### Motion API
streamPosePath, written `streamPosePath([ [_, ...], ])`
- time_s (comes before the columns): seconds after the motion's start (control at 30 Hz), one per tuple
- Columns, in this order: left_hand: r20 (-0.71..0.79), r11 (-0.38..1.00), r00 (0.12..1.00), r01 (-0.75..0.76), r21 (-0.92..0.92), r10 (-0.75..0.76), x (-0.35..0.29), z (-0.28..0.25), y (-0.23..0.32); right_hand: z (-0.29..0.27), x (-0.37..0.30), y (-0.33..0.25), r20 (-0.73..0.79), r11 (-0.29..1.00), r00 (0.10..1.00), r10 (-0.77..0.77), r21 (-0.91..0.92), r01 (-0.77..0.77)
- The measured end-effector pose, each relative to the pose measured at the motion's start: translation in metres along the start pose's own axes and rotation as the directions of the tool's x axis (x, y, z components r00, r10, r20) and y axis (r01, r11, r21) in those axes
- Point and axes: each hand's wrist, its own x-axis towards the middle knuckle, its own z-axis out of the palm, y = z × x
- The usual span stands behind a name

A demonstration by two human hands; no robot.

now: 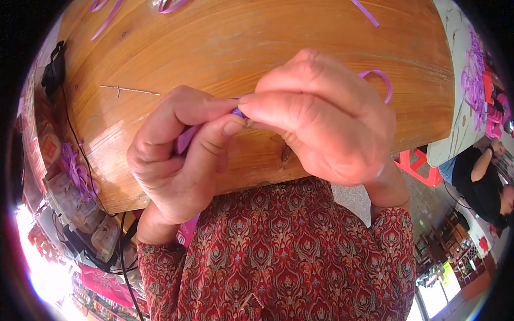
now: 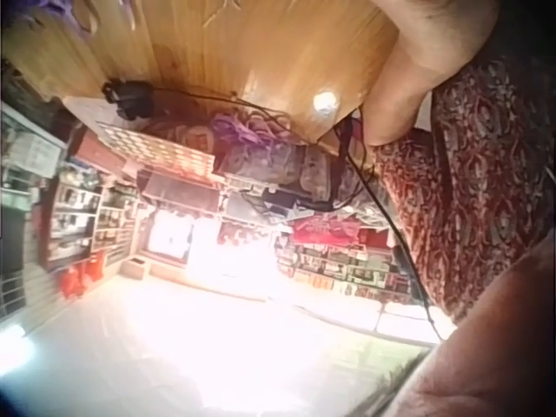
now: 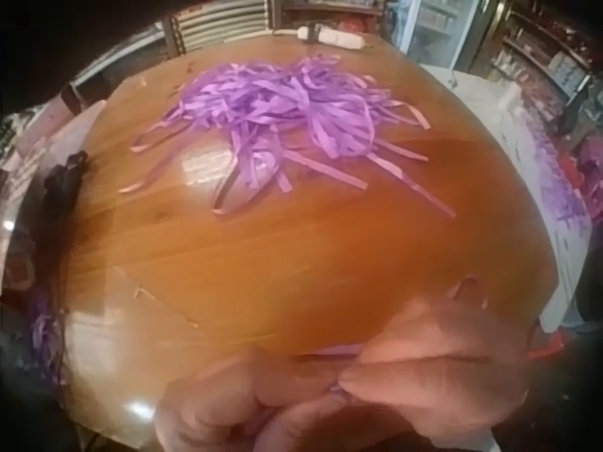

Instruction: The person picks up a purple ribbon and ties a series of knots along its length by hand. After completing the knots, the person places the ribbon onto a pile of other purple ribbons on the wooden table.

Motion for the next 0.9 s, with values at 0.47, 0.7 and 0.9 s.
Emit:
streamPosePath([
  [0.47, 0.025, 0.94, 0.987, 0.159, -0.301, -0.159, -0.001, 0.002, 0.0, -0.001, 0.007, -0.002, 0.084, 0.921, 0.966, 0.244, 0.29, -0.258],
  [0.7, -0.034, 0.942, 0.985, 0.152, -0.3, -0.169, 0.002, 0.002, -0.002, -0.01, 0.006, 0.006, 0.083, 0.946, 0.972, 0.219, 0.227, -0.233],
  [0.9, -0.025, 0.965, 0.99, 0.13, -0.228, -0.139, 0.004, 0.0, -0.005, -0.008, 0.007, 0.01, 0.125, 0.974, 0.982, 0.138, 0.165, -0.158],
])
